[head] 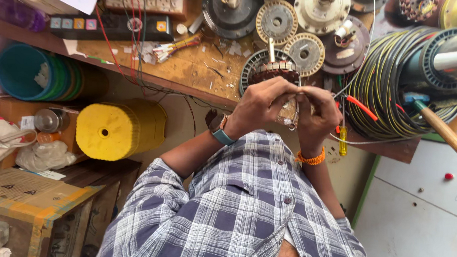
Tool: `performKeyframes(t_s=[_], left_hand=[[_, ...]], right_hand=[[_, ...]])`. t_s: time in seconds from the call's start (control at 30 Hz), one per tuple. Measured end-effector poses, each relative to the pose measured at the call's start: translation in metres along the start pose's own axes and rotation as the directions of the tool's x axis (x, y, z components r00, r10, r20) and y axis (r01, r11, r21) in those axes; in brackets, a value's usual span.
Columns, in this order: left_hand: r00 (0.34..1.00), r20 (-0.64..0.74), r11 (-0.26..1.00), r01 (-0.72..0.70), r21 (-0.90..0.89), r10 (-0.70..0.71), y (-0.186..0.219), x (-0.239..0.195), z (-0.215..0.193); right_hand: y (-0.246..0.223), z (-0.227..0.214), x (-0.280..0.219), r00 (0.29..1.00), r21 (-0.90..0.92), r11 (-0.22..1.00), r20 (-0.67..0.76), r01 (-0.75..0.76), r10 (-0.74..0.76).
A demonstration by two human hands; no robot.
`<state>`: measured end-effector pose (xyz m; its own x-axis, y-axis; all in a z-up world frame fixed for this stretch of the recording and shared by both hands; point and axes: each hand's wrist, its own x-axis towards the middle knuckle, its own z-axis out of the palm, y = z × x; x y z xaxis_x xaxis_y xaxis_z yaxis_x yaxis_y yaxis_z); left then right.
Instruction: The person trims white insulating material on a motor stator using scissors and then inserts the trimmed pieces into slots on the stator. The person repeats this process for multiple slots.
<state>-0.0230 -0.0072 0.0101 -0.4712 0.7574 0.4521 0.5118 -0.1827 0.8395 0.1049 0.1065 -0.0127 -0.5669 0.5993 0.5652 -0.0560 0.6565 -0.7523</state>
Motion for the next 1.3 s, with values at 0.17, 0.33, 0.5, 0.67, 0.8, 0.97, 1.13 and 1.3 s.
performKeyframes(t_s=[0.17, 0.33, 0.5, 0.67, 0.8, 0.97, 1.13, 1.3], left_hand=[[0.997, -0.005, 0.982, 0.077, -0.171, -0.079, -0.003, -0.003, -0.003], [0.968, 0.030, 0.925, 0.247, -0.289, -0.249, 0.010, -0.004, 0.004], [0.902, 0.164, 0.793, 0.430, -0.431, -0.399, 0.024, 0.000, 0.003], [0.959, 0.018, 0.884, 0.268, -0.384, -0.282, 0.032, 0.001, 0.011], [0.949, -0.010, 0.858, 0.282, -0.429, -0.316, 0.032, -0.001, 0.015], [0.985, -0.174, 0.998, -0.026, -0.063, 0.014, 0.025, -0.003, 0.016], [0.981, -0.183, 0.996, -0.055, 0.073, 0.068, 0.018, -0.004, 0.015], [0.986, -0.161, 0.994, -0.021, 0.109, 0.039, 0.023, -0.002, 0.015]], right_hand=[[-0.009, 0.000, 0.005, 0.995, 0.207, 0.975, 0.079, -0.081, 0.066], [-0.019, -0.015, 0.012, 0.986, -0.009, 0.993, 0.118, 0.119, -0.117], [-0.024, -0.028, 0.019, 0.974, 0.015, 0.985, 0.152, 0.170, -0.170], [-0.021, -0.031, 0.024, 0.964, 0.043, 0.975, 0.147, 0.218, -0.222], [-0.021, -0.033, 0.025, 0.988, 0.072, 0.997, 0.156, 0.004, -0.015], [-0.022, -0.030, 0.024, 0.944, 0.191, 0.938, 0.221, -0.289, 0.246], [-0.018, -0.015, 0.017, 0.888, 0.257, 0.860, 0.264, -0.441, 0.377], [-0.011, -0.003, 0.003, 0.970, 0.082, 0.969, 0.101, -0.232, 0.223]])
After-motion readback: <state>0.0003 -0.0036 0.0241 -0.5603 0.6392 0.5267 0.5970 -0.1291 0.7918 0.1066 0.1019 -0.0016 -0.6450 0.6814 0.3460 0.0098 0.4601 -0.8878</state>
